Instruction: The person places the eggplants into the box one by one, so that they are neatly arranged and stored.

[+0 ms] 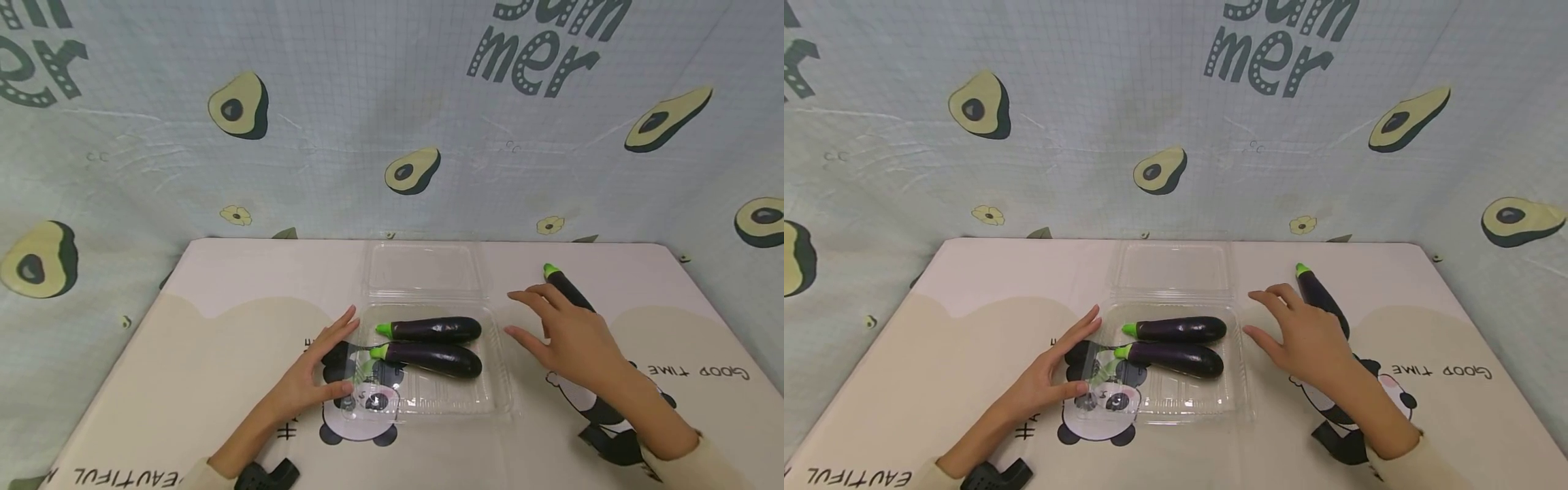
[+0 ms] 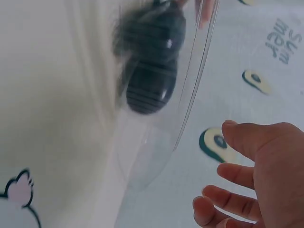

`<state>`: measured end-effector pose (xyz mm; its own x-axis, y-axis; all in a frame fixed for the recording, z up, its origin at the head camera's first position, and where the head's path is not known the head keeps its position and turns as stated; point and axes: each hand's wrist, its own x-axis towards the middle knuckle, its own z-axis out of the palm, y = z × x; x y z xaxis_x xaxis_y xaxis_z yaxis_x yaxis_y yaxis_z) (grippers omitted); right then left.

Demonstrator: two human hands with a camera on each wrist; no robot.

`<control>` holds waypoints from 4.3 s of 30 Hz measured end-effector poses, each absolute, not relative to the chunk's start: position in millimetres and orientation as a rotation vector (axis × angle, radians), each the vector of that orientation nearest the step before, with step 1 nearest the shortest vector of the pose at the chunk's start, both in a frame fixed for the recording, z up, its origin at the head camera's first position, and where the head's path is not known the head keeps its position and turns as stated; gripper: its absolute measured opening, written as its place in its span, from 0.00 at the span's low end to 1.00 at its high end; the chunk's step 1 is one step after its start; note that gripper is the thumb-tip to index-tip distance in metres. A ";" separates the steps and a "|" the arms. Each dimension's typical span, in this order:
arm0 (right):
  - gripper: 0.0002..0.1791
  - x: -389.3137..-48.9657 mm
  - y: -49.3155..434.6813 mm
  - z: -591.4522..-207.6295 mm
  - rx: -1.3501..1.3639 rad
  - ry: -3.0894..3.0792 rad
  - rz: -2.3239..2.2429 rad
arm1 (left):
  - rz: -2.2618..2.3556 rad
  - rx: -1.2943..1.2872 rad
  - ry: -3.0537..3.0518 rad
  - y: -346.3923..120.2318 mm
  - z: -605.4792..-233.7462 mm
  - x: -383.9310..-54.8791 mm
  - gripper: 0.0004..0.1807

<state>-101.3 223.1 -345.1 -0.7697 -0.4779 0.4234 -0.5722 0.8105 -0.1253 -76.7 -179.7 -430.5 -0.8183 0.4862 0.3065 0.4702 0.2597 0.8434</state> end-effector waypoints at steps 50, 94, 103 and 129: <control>0.32 -114.0 326.5 -387.5 0.277 -2.749 0.490 | 1.653 0.932 2.479 -178.4 -427.3 -75.6 0.44; 0.32 -121.4 321.6 -397.4 0.181 -2.881 0.594 | 1.655 0.934 2.472 -178.5 -427.6 -76.0 0.45; 0.33 -120.1 319.7 -391.9 0.154 -2.871 0.594 | 1.645 0.933 2.482 -178.3 -427.3 -75.8 0.45; 0.31 -113.9 298.3 -358.4 0.289 -2.747 0.630 | 1.655 0.933 2.468 -178.0 -426.8 -75.2 0.45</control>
<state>-113.9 298.3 -358.4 -0.9325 -0.1258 0.3385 -0.2607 0.8831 -0.3901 -75.2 -178.0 -426.8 -0.8203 0.4889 0.2968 0.4600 0.2557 0.8503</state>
